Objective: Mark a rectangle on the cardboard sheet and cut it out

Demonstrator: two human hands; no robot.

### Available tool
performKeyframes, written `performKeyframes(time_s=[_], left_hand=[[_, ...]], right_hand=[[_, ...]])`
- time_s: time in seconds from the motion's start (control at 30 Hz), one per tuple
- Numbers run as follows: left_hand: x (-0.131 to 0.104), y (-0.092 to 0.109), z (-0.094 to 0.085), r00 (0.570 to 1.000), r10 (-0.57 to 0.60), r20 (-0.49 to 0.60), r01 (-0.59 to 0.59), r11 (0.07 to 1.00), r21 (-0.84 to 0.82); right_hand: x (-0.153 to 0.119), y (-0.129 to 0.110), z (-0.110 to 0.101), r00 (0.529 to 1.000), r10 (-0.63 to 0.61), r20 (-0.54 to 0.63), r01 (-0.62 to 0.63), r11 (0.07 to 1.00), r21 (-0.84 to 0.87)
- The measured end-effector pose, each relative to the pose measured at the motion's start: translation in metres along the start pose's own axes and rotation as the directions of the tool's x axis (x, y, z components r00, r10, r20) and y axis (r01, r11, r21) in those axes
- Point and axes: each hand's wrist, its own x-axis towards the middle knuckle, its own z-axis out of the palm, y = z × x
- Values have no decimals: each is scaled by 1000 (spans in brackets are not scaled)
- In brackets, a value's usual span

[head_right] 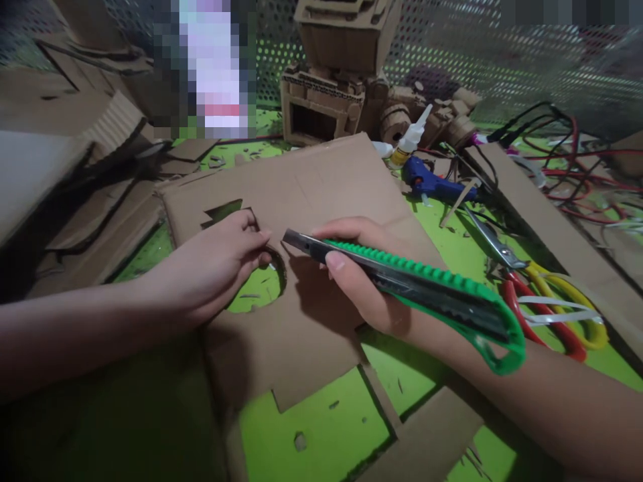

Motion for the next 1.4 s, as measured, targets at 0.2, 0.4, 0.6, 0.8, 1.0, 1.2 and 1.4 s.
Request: performKeyframes(time_s=[0.2,0.4,0.6,0.8,1.0,1.2,1.4], left_hand=[[0,-1,1,999,15,-41,-11,995,99],[-4,6,-1,998,5,-55,7,979,205],[-2,2,0,998,19,-65,-8,987,160],[0,0,2,998,8,-57,-5,999,51],[2,-2,3,999,22,-32,-23,999,-34],[5,-4,3,998,58,-24,-60,996,-64],[5,-6,6,995,85,-53,-93,980,-174]], right_hand=[[-1,-3,1,999,-41,17,42,993,-112],[1,-4,2,999,-40,25,43,988,-146],[-1,-3,3,998,-59,-21,54,982,-179],[0,-4,3,998,-53,14,55,976,-211],[2,-13,4,996,-81,34,88,963,-256],[8,-20,6,987,-129,97,154,928,-338],[24,-21,14,962,-242,125,271,902,-336]])
